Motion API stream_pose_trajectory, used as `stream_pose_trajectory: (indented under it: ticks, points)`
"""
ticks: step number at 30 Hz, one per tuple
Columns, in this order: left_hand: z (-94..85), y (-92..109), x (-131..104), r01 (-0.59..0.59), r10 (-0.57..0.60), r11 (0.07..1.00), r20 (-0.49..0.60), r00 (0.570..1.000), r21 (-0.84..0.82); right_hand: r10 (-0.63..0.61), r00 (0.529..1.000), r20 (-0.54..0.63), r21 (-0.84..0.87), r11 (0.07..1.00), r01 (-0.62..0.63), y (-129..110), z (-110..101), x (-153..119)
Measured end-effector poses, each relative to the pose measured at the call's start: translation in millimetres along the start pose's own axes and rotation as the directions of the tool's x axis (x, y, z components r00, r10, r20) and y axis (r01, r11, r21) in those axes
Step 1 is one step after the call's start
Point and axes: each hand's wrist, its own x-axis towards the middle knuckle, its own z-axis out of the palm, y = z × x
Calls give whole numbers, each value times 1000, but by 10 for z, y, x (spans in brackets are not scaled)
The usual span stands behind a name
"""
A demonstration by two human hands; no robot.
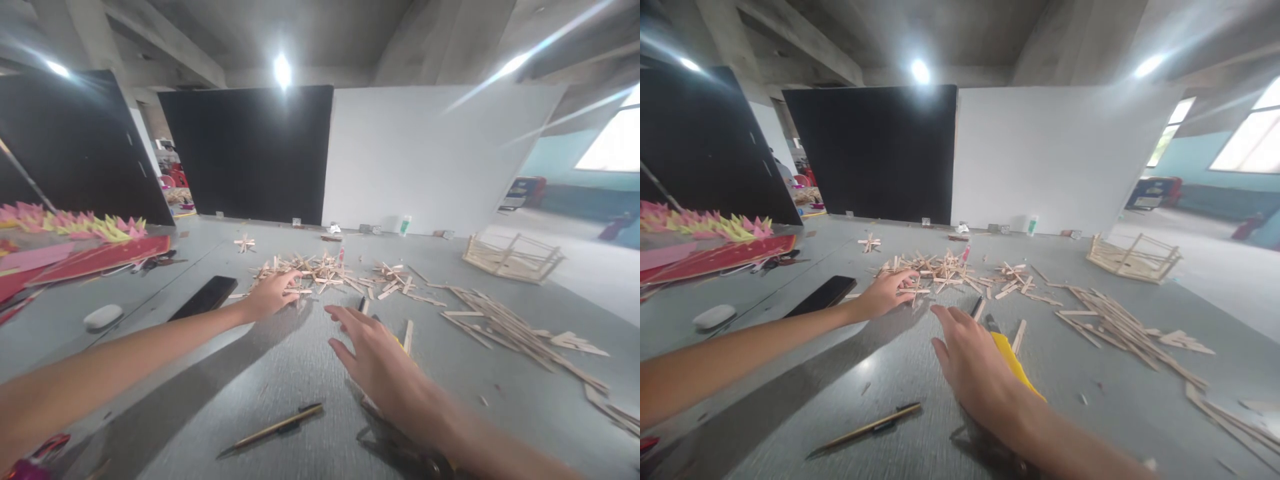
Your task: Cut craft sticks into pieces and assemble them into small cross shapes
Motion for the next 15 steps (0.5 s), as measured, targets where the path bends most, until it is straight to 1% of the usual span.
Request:
stream_pose_trajectory:
  ticks: [4,6,8,10,12,15]
  points:
    - [-14,-8,-59,-57,59,996,-24,998,62,0,1000,1,-19,1000,0,3,-4,4]
    - [-51,-46,-96,-111,115,989,-35,993,99,3,1000,0,-37,999,-3,11,-28,32]
    - [-127,-132,-108,-185,190,972,-18,982,144,15,1000,-7,-67,998,-16,47,-79,108]
    - [-244,-257,-83,-270,268,944,35,963,189,30,999,-12,-104,994,-31,135,-144,252]
    - [-384,-391,-31,-339,326,912,94,941,230,25,1000,7,-139,990,-24,286,-187,467]
    - [-583,-548,74,-429,392,859,179,902,281,-46,994,95,-153,986,60,592,-146,871]
